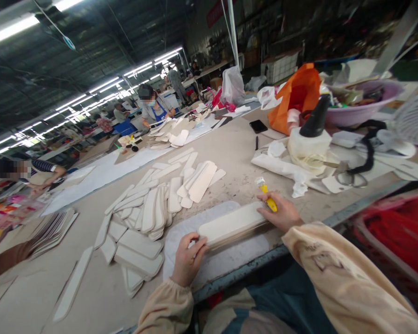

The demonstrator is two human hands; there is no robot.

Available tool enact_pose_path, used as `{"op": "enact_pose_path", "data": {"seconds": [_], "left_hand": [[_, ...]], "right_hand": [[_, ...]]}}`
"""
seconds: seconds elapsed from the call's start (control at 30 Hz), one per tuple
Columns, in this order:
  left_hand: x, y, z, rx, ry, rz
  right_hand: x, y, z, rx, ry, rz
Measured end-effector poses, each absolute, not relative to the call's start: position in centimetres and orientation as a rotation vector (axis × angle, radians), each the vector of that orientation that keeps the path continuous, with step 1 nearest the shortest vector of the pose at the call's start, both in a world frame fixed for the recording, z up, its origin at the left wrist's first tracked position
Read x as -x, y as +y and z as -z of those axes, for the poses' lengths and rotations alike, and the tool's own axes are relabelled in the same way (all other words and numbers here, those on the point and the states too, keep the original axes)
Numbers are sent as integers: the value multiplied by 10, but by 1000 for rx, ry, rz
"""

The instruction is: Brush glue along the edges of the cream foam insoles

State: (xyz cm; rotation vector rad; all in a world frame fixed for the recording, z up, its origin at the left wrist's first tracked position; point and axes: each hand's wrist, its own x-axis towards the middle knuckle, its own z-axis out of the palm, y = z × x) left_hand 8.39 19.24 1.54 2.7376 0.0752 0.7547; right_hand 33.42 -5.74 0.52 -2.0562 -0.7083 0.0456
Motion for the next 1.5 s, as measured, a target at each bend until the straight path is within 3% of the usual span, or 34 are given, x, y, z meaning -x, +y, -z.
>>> {"op": "enact_pose_path", "data": {"seconds": [0.3,0.53,0.73,1.13,1.5], "left_hand": [[-85,194,-18,-2653,122,-682],[-102,209,-13,-2362,659,-552],[-117,207,-9,-2345,660,-388],[-118,207,-11,-2246,814,-362],[-118,205,-14,-2222,849,-351]], "right_hand": [[-335,-58,-3,1998,-712,-45],[-336,-56,-1,1951,-749,4],[-334,-58,-7,1994,-815,147],[-250,-1,1,1923,-1497,335],[-291,-48,-9,2216,-1023,310]]}}
